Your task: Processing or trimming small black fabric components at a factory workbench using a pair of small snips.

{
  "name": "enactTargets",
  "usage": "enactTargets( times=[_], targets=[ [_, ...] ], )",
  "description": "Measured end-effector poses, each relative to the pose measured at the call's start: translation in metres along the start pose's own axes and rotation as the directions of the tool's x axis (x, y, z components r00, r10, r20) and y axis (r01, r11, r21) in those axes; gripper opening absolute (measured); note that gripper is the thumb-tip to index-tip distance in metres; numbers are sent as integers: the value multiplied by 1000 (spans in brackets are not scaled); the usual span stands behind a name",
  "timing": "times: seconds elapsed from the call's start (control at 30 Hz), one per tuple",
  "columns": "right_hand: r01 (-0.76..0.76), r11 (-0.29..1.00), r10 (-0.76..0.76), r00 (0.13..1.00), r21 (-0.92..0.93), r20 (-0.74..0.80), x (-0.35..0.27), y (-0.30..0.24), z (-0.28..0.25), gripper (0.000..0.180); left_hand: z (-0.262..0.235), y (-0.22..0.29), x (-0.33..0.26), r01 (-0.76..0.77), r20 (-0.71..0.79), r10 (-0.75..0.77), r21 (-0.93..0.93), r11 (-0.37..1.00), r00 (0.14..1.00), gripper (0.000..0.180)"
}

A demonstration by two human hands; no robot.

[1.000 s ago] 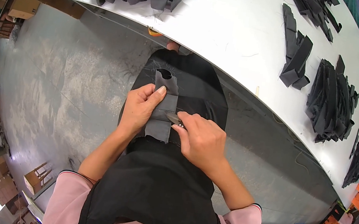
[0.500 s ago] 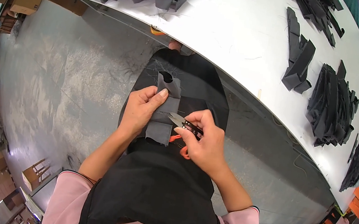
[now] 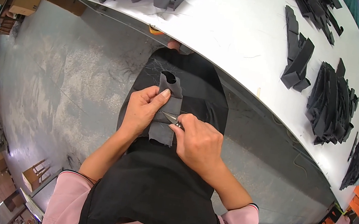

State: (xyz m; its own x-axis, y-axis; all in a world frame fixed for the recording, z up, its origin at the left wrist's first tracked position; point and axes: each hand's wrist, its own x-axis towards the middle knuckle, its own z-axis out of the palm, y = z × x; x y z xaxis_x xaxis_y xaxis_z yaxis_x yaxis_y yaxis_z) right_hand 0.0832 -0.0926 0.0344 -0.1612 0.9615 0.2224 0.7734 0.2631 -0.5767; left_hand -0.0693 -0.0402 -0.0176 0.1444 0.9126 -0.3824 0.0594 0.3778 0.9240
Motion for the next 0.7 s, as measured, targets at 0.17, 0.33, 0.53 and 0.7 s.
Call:
enactTargets(
  times=[0.17, 0.33, 0.53, 0.7],
  targets=[
    [-225, 918, 252, 967, 326, -43, -6, 2, 2, 22, -4, 2, 2, 17, 6, -17, 11, 1000, 1000, 42],
    [-306, 716, 397, 918, 627, -5, -9, 4, -3, 18, -6, 13, 7, 265, 129, -233, -363, 893, 964, 26],
    [-431, 474, 477, 859, 768, 187, -2, 21, 10, 19, -4, 13, 11, 430, 300, -327, -407, 806, 896, 28],
    [-388, 206, 601, 774, 898, 197, 0, 31, 5, 17, -8, 21, 12, 398, 331, -260, -477, 783, 907, 24]
  ],
)
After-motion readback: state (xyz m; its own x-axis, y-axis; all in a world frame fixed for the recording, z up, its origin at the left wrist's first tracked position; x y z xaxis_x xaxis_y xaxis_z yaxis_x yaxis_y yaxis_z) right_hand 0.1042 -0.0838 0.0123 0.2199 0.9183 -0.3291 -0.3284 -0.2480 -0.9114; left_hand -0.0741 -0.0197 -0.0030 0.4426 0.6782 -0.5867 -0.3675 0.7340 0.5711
